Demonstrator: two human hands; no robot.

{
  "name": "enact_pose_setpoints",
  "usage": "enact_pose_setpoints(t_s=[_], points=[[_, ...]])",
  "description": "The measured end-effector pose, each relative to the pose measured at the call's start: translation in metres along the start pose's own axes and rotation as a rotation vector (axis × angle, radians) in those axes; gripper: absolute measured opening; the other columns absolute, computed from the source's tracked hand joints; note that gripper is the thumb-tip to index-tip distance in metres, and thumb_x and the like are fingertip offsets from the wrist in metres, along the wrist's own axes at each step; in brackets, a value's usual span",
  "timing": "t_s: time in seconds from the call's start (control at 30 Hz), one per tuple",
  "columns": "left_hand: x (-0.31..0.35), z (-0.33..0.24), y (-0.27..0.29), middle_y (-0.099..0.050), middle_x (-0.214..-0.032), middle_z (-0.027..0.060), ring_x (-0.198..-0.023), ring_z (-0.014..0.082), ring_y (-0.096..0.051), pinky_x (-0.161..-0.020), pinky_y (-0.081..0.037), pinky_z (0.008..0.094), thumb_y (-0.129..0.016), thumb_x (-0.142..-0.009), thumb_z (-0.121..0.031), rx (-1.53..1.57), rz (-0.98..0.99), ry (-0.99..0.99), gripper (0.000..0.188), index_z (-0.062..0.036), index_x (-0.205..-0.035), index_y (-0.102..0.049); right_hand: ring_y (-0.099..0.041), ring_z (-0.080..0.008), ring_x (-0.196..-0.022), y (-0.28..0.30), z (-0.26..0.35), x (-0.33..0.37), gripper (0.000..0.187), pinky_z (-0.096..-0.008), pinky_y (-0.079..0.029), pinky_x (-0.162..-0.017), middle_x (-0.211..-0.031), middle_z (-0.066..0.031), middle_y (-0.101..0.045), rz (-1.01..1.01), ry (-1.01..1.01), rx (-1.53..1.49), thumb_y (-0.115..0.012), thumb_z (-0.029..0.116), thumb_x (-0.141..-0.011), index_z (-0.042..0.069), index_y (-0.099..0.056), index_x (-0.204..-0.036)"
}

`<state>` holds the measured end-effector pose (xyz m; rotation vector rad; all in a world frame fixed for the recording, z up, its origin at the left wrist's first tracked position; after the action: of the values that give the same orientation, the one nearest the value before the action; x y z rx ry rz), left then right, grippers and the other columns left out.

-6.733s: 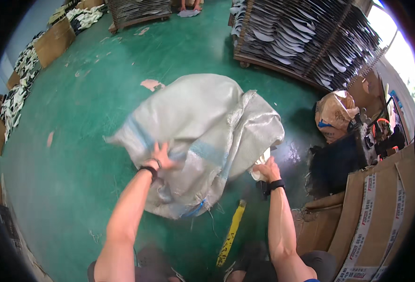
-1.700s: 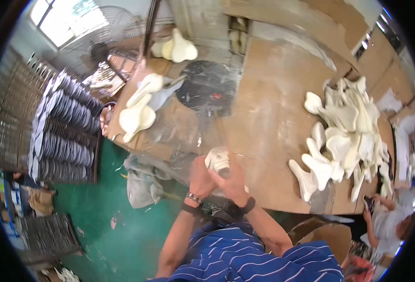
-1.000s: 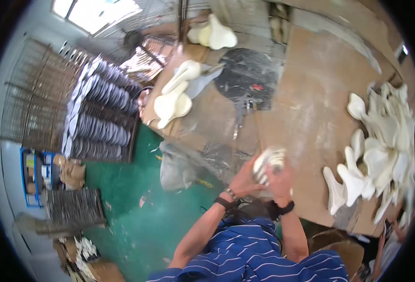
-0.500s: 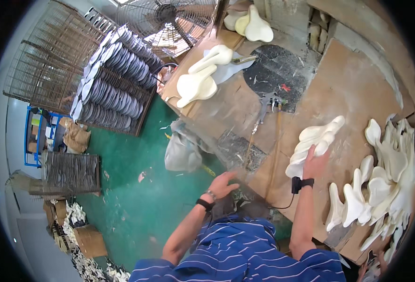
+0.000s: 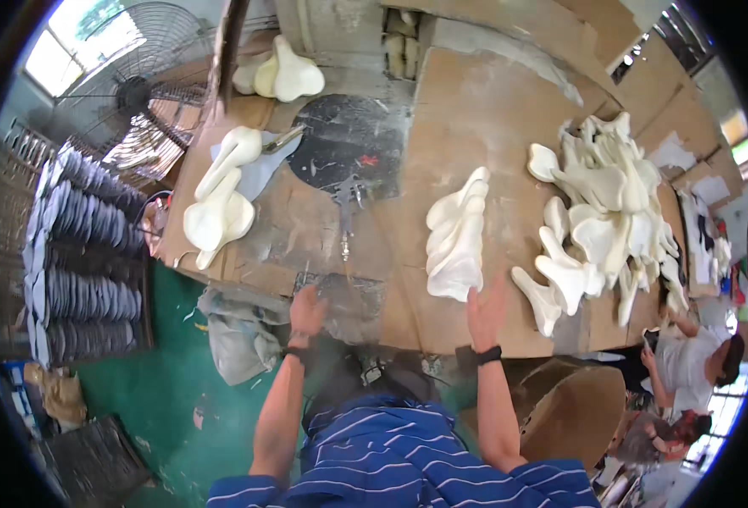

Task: The person sorts white shoe parts on a table, picking them up and moving them into piles. They also retrieve more parts from a large sack on the floor and place them on the table. The person handles the parts by hand, occasionally inspecting them.

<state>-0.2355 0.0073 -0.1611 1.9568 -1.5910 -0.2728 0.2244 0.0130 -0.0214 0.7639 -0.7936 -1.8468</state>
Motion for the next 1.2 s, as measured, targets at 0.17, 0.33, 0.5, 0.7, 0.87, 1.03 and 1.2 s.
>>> enact_pose_setpoints(t_s=[0.17,0.33,0.5,0.7,0.87,1.03,1.2], points=[[-0.066,-0.046,-0.066,-0.071,-0.106,0.0169,-0.100,0.0322,-0.069,-0.088,-0.053,0.0415,-0.080,-0.077,-0.029,-0.135,0.268,-0.055,0.048,-0.0059,-0.116,-0.065,-0.063,-0.0375,-0.103,0.013,-0.021,0.113,0.056,-0.0453,-0.051,-0.089,-0.115,-0.0228,-0.065,0.214,-0.124,0.058,-0.070,0.017,-0.087,-0.004,-0.049,-0.134],[-0.097,0.013,-0.109,-0.071,-0.090,0.0117,-0.084,0.0278,-0.070,-0.075,-0.056,0.0433,-0.072,-0.088,-0.040,0.262,0.277,0.272,0.039,-0.0078,-0.108,-0.063,-0.068,-0.0325,-0.088,0.018,-0.008,0.198,0.059,-0.0437,-0.054,-0.080,-0.110,-0.0192,-0.069,0.228,-0.248,-0.007,-0.072,0.017,-0.084,0.000,-0.050,-0.137],[-0.097,-0.067,-0.127,-0.050,-0.067,-0.0010,-0.053,0.0147,-0.047,-0.046,-0.041,0.0322,-0.053,-0.102,-0.050,1.259,0.507,0.693,0.040,-0.0115,-0.109,-0.061,-0.068,-0.0315,-0.087,0.020,0.010,0.226,0.054,-0.0428,-0.055,-0.079,-0.107,-0.0170,-0.070,0.276,-0.256,0.046,-0.071,0.017,-0.085,0.004,-0.053,-0.134],[-0.071,-0.120,-0.098,-0.039,-0.063,-0.0073,-0.048,0.0065,-0.028,-0.041,-0.022,0.0239,-0.048,-0.105,-0.046,1.611,0.626,0.488,0.036,-0.0120,-0.105,-0.061,-0.069,-0.0319,-0.088,0.035,0.048,0.208,0.044,-0.0416,-0.056,-0.078,-0.108,-0.0174,-0.070,0.234,-0.125,-0.082,-0.070,0.017,-0.088,0.004,-0.058,-0.128],[0.082,-0.171,-0.071,-0.050,-0.072,-0.0037,-0.058,0.0113,-0.045,-0.054,-0.039,0.0282,-0.051,-0.106,-0.036,1.295,0.742,0.237,0.025,-0.0124,-0.111,-0.058,-0.069,-0.0321,-0.090,0.068,0.073,0.189,0.042,-0.0397,-0.056,-0.079,-0.108,-0.0178,-0.070,0.172,-0.036,-0.269,-0.071,0.022,-0.091,0.003,-0.060,-0.126],[0.231,-0.260,-0.073,-0.062,-0.102,0.0047,-0.093,0.0137,-0.059,-0.085,-0.052,0.0334,-0.058,-0.101,-0.014,0.743,1.098,-0.097,0.020,-0.0028,-0.118,-0.054,-0.064,-0.0385,-0.107,0.129,0.115,0.158,0.058,-0.0418,-0.053,-0.089,-0.120,-0.0240,-0.063,0.220,0.085,-0.360,-0.075,0.029,-0.088,-0.001,-0.054,-0.133],[0.326,-0.269,-0.120,-0.069,-0.104,0.0126,-0.096,0.0249,-0.067,-0.085,-0.053,0.0374,-0.063,-0.094,-0.011,0.532,1.063,-0.544,0.019,-0.0007,-0.110,-0.063,-0.064,-0.0313,-0.090,0.208,0.111,0.167,0.056,-0.0402,-0.052,-0.080,-0.106,-0.0185,-0.065,-0.110,0.065,-0.357,-0.080,0.017,-0.081,0.000,-0.056,-0.128]])
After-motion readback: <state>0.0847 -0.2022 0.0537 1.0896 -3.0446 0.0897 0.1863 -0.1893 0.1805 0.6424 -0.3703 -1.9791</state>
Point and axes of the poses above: each hand's wrist, its own x-axis away from the middle knuckle, its own y-axis out of the back of the hand, z = x × y, the point moved 8 cm from there along -x, towards the middle knuckle
